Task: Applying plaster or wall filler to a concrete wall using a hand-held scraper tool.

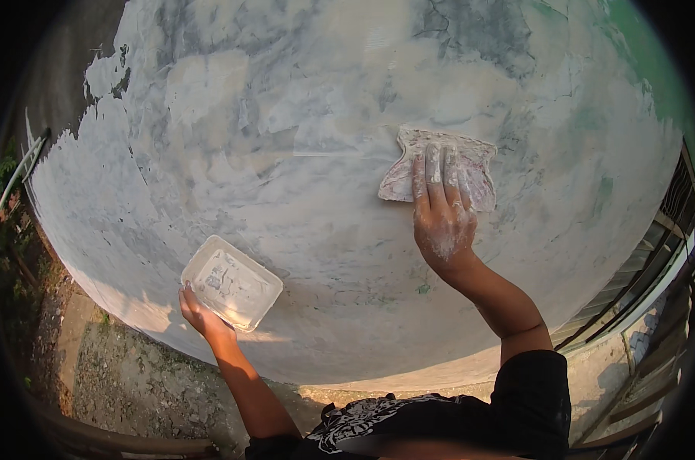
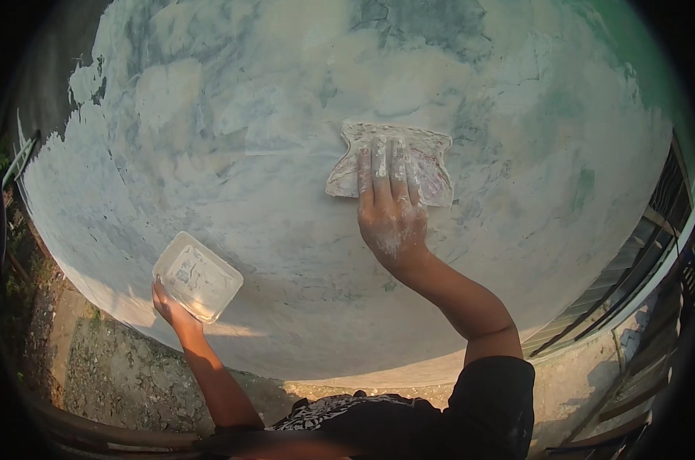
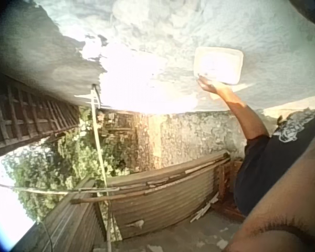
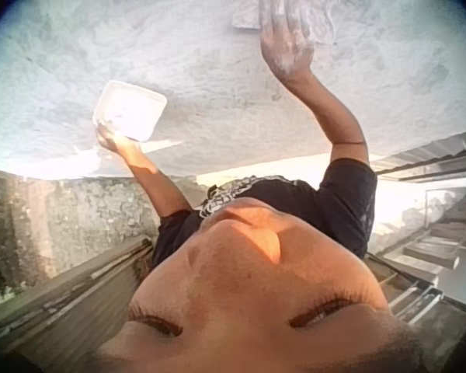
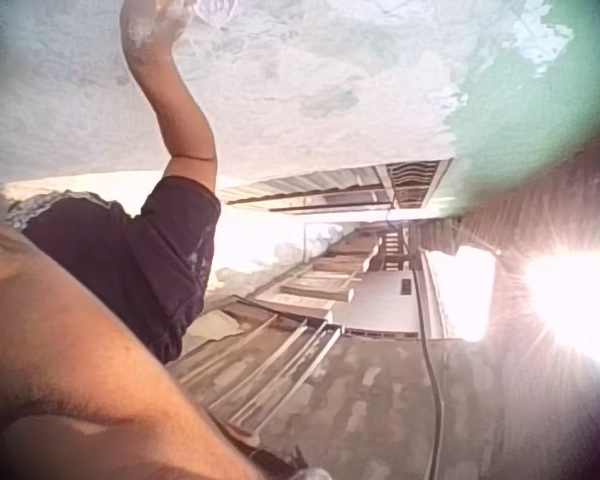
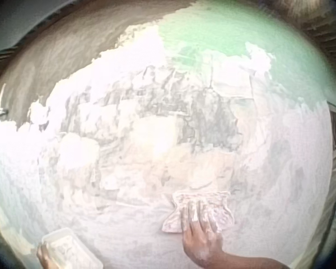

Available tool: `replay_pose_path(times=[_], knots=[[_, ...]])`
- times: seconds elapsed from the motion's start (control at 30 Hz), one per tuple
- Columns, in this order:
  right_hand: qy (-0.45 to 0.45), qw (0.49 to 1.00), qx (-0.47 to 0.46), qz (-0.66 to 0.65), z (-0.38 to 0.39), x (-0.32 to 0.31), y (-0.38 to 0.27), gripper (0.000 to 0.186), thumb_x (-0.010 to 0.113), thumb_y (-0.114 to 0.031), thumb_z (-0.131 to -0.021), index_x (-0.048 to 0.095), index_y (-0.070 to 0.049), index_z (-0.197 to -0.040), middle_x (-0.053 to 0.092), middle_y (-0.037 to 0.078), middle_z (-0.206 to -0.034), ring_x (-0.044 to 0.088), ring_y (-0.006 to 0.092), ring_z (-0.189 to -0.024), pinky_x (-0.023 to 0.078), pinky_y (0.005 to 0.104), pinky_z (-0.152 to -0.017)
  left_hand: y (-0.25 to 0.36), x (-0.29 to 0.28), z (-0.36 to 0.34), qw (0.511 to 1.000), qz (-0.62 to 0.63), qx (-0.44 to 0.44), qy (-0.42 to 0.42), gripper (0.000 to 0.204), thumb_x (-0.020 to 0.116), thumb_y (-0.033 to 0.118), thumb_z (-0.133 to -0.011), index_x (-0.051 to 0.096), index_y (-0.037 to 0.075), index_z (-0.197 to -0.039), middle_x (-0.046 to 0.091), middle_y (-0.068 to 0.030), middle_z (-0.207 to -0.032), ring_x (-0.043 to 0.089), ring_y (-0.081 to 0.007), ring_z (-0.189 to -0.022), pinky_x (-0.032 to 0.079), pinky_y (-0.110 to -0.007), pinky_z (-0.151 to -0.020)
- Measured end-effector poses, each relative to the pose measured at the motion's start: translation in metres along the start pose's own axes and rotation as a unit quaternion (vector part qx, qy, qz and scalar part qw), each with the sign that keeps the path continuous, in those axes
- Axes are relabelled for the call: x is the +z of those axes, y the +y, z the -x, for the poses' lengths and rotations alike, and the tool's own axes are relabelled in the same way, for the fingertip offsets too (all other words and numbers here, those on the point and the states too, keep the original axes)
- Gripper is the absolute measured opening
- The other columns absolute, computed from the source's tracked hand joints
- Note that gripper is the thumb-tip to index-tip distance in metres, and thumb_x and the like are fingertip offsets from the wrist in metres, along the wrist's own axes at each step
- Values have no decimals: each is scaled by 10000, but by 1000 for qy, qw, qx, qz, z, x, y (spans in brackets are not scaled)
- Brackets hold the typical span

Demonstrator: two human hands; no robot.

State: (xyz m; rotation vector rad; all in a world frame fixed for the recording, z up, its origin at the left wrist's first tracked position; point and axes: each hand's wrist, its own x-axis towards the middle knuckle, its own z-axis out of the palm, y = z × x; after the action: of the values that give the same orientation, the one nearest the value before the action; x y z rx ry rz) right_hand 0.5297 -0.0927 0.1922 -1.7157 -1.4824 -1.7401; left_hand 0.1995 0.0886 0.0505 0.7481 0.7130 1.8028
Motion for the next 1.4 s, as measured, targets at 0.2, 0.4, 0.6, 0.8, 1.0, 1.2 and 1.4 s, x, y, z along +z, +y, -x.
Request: replay_pose_path(times=[0.2,0.4,0.6,0.8,1.0,1.2,1.4], knots=[[-86,980,-89,-157,16,-31,-25,570,652,23,-717,632,88,-1282,687,276,-1177,678,380,-1142,604,402,-819,4,38,13,999,7,-11,-44,453,509,332,-1004,495,-31,-1274,575,-171,-1233,639,-292,-1097,558,-411,-896],[61,997,7,-52,-37,-52,26,499,673,2,-732,682,41,-1229,727,224,-1078,740,273,-917,605,345,-726,5,55,19,998,18,-37,-51,417,499,318,-1002,515,-15,-1251,583,-167,-1223,656,-285,-1070,590,-393,-859],[74,997,-24,8,-24,-13,0,487,657,-24,-763,675,45,-1245,722,158,-940,701,232,-787,569,332,-650,-3,55,18,997,37,-39,-50,445,481,312,-1006,506,-24,-1296,577,-185,-1265,652,-304,-1109,592,-413,-874],[-293,920,-131,-226,29,-30,-82,458,647,-100,-816,631,50,-1248,714,190,-1041,722,303,-992,599,375,-700,3,18,7,998,60,-15,-25,447,467,317,-1014,512,-27,-1296,581,-187,-1259,645,-312,-1115,586,-435,-887],[-97,946,-160,-264,6,-23,-109,489,652,-104,-790,612,98,-1234,681,216,-920,725,334,-988,606,377,-623,3,-19,11,997,43,3,58,413,452,312,-1024,530,-26,-1248,588,-177,-1238,648,-304,-1087,590,-445,-873],[118,924,-244,-271,-52,2,-183,534,644,-124,-821,603,24,-1332,685,179,-991,690,329,-1004,590,345,-656,-3,-74,3,992,56,23,110,450,525,325,-1005,502,-49,-1254,579,-203,-1269,640,-307,-1109,581,-461,-902],[78,907,-405,-90,-30,98,-200,464,562,-176,-904,541,71,-1296,574,301,-1263,564,398,-1214,512,372,-836,-4,-105,11,991,61,54,106,448,548,346,-1002,502,-31,-1240,580,-183,-1243,619,-286,-1140,545,-445,-949]])
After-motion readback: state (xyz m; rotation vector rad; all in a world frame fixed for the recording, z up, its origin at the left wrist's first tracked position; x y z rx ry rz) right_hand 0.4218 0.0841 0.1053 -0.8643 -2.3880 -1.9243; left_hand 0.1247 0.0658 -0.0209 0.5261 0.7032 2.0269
